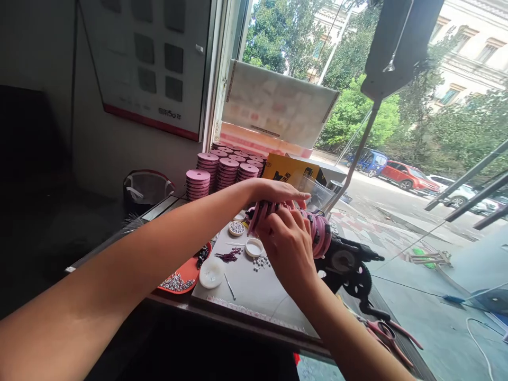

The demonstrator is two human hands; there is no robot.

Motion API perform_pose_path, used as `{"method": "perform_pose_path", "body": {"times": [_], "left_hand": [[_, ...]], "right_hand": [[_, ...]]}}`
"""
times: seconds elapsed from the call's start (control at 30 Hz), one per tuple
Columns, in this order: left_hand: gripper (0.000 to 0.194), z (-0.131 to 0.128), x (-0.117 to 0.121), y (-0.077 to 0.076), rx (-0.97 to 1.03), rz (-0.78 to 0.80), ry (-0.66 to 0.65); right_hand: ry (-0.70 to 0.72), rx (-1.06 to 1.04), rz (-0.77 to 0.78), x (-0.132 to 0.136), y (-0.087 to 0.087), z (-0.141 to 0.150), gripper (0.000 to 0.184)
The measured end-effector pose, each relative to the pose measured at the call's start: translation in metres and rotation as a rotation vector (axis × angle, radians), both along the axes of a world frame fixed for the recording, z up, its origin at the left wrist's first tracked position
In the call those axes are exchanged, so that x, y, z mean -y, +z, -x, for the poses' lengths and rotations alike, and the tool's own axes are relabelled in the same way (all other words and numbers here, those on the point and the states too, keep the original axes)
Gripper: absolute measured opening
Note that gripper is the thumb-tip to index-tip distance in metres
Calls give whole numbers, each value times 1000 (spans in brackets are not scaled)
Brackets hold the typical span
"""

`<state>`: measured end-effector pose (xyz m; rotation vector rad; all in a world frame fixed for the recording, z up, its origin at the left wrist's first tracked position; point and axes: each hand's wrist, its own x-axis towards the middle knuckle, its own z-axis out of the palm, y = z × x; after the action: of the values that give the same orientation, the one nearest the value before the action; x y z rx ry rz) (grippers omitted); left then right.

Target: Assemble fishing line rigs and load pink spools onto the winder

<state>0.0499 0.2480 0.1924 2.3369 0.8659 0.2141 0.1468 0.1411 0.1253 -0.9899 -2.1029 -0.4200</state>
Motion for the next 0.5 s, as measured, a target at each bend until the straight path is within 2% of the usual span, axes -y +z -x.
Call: {"method": "perform_pose_path", "body": {"times": [0.1,0.17,0.27,0.33,0.37,0.43,0.47,0.5], "left_hand": [[46,-1,11,2,46,-97,6],[41,-2,19,3,87,-173,25],[32,4,34,0,272,-319,85],[25,15,43,-8,590,-466,197],[22,22,47,-14,687,-531,304],[18,37,52,-30,693,-582,603],[18,44,54,-39,603,-545,686],[20,49,56,-48,551,-510,667]], "right_hand": [[31,-123,-91,10,3,-21,10],[-30,-229,-110,11,6,-45,9],[-118,-231,30,2,8,-81,20],[-106,-165,146,-6,5,-98,26],[-91,-144,187,-8,3,-103,28],[-74,-127,212,-11,-3,-106,30],[-71,-127,199,-10,-5,-105,31],[-69,-127,185,-9,-7,-105,31]]}}
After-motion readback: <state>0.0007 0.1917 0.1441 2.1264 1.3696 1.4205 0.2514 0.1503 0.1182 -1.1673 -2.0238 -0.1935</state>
